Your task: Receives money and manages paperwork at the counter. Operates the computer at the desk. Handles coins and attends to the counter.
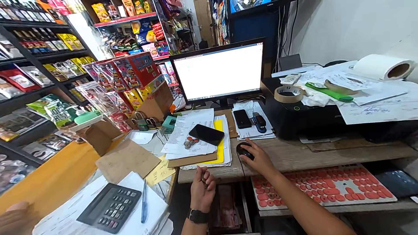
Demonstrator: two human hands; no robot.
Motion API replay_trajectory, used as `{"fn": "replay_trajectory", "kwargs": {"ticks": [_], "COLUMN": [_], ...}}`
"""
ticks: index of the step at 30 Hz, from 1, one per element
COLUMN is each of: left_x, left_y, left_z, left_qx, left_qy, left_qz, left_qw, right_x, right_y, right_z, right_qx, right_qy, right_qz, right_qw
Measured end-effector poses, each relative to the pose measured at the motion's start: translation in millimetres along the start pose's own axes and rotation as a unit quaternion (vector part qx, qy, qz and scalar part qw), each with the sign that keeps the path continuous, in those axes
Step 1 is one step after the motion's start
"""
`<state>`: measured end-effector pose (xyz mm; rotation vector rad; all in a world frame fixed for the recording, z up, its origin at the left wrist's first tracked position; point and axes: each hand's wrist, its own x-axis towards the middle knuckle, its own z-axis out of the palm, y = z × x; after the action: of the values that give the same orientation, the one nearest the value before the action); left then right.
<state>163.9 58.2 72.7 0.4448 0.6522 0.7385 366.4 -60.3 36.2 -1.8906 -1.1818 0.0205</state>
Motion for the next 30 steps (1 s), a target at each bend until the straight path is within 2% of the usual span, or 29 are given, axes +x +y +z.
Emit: {"fn": "replay_trajectory", "kwargs": {"ticks": [3, 7, 10, 16, 20, 22, 25, 27, 30], "left_x": [-0.5, -5.6, -12.0, -17.2, -28.5, -31.9, -39.3, -45.9, -52.5], "left_y": [-1.9, -1.4, 0.6, 1.6, -3.7, -3.9, 0.8, 7.3, 14.7], "left_z": [-5.1, -2.2, 0.1, -6.2, -6.8, -7.7, -7.2, -1.5, -2.2], "left_qx": [-0.011, -0.050, -0.078, -0.020, -0.004, -0.016, -0.038, -0.052, -0.031], "left_qy": [-0.007, 0.060, 0.059, 0.006, 0.032, -0.004, -0.108, -0.156, -0.165], "left_qz": [0.007, 0.011, -0.005, -0.020, -0.019, -0.042, -0.070, -0.066, -0.040], "left_qw": [1.000, 0.997, 0.995, 1.000, 0.999, 0.999, 0.991, 0.984, 0.985], "right_x": [-0.7, -1.6, -0.6, -2.1, -4.4, -3.0, -12.4, -22.1, -46.2], "right_y": [0.1, -0.3, -2.2, -0.1, 2.5, 5.5, 6.9, 9.1, 2.0], "right_z": [0.6, 1.3, -0.4, 0.0, -0.1, 2.1, 2.9, 2.0, -13.3], "right_qx": [0.001, -0.001, -0.006, 0.005, 0.038, 0.054, 0.077, 0.070, 0.051], "right_qy": [0.005, 0.011, -0.001, 0.009, 0.021, 0.063, 0.146, 0.193, 0.177], "right_qz": [-0.003, -0.007, -0.004, -0.011, -0.001, -0.021, -0.061, -0.130, -0.230], "right_qw": [1.000, 1.000, 1.000, 1.000, 0.999, 0.996, 0.984, 0.970, 0.956]}}
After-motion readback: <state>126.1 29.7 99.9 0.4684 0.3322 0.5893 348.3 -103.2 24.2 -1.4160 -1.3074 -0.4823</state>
